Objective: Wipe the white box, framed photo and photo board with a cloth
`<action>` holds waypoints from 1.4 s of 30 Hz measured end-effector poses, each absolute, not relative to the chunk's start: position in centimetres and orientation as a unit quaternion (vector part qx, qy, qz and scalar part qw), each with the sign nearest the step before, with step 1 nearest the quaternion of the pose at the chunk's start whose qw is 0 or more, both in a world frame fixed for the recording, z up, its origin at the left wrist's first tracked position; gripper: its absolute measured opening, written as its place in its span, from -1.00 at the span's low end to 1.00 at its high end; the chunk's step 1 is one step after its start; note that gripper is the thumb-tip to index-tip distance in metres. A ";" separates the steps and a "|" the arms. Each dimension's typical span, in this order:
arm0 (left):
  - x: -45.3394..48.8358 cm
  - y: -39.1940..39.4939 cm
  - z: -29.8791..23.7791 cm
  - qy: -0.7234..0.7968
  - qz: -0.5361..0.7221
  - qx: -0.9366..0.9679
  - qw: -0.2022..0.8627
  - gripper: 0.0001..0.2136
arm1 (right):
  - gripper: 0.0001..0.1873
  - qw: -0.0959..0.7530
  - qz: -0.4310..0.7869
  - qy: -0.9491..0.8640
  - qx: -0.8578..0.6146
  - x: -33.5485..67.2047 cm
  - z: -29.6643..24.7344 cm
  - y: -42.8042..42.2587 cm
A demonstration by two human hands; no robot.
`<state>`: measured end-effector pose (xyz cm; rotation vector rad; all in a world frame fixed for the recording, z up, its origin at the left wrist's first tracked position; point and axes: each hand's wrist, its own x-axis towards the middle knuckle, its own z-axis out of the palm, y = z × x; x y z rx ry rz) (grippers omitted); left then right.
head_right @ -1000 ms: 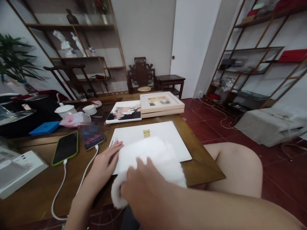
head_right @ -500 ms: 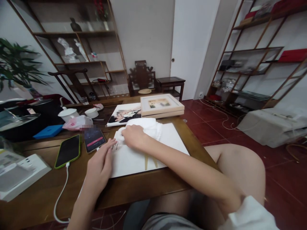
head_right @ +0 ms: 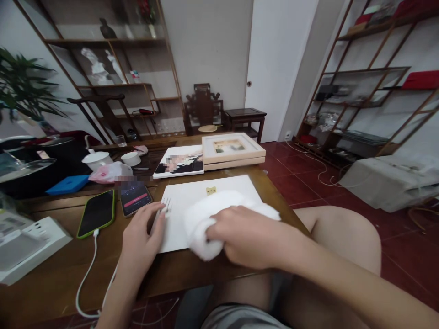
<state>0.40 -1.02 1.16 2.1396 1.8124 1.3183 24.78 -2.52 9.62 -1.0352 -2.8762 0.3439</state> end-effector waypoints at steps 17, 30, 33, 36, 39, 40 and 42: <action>0.3 -1.0 2.7 0.733 0.445 0.439 0.270 -0.47 | -0.71 0.270 -0.033 -0.878 -0.393 33.5 -0.7 1.4; -0.6 -2.5 7.0 0.596 0.589 0.251 0.484 -0.51 | -0.69 0.315 -0.021 -0.872 -0.373 33.6 -0.9 1.5; -1.8 -3.2 7.7 0.564 0.589 0.228 0.533 -0.33 | -0.69 0.320 -0.036 -0.877 -0.355 33.2 0.4 0.8; -2.9 -3.6 7.8 0.574 0.601 0.199 0.520 -0.16 | -0.55 0.323 -0.055 -0.886 -0.327 31.1 2.4 -0.5; -3.7 -4.3 7.6 0.578 0.612 0.229 0.489 -0.12 | -0.31 0.297 -0.032 -0.901 -0.313 28.1 3.3 -1.7; -4.0 -4.7 7.4 0.582 0.610 0.245 0.479 -0.15 | -0.24 0.280 -0.012 -0.908 -0.312 27.2 3.1 -1.9; -4.6 -5.6 7.0 0.597 0.603 0.278 0.450 -0.24 | -0.14 0.260 0.023 -0.910 -0.321 25.9 2.3 -2.3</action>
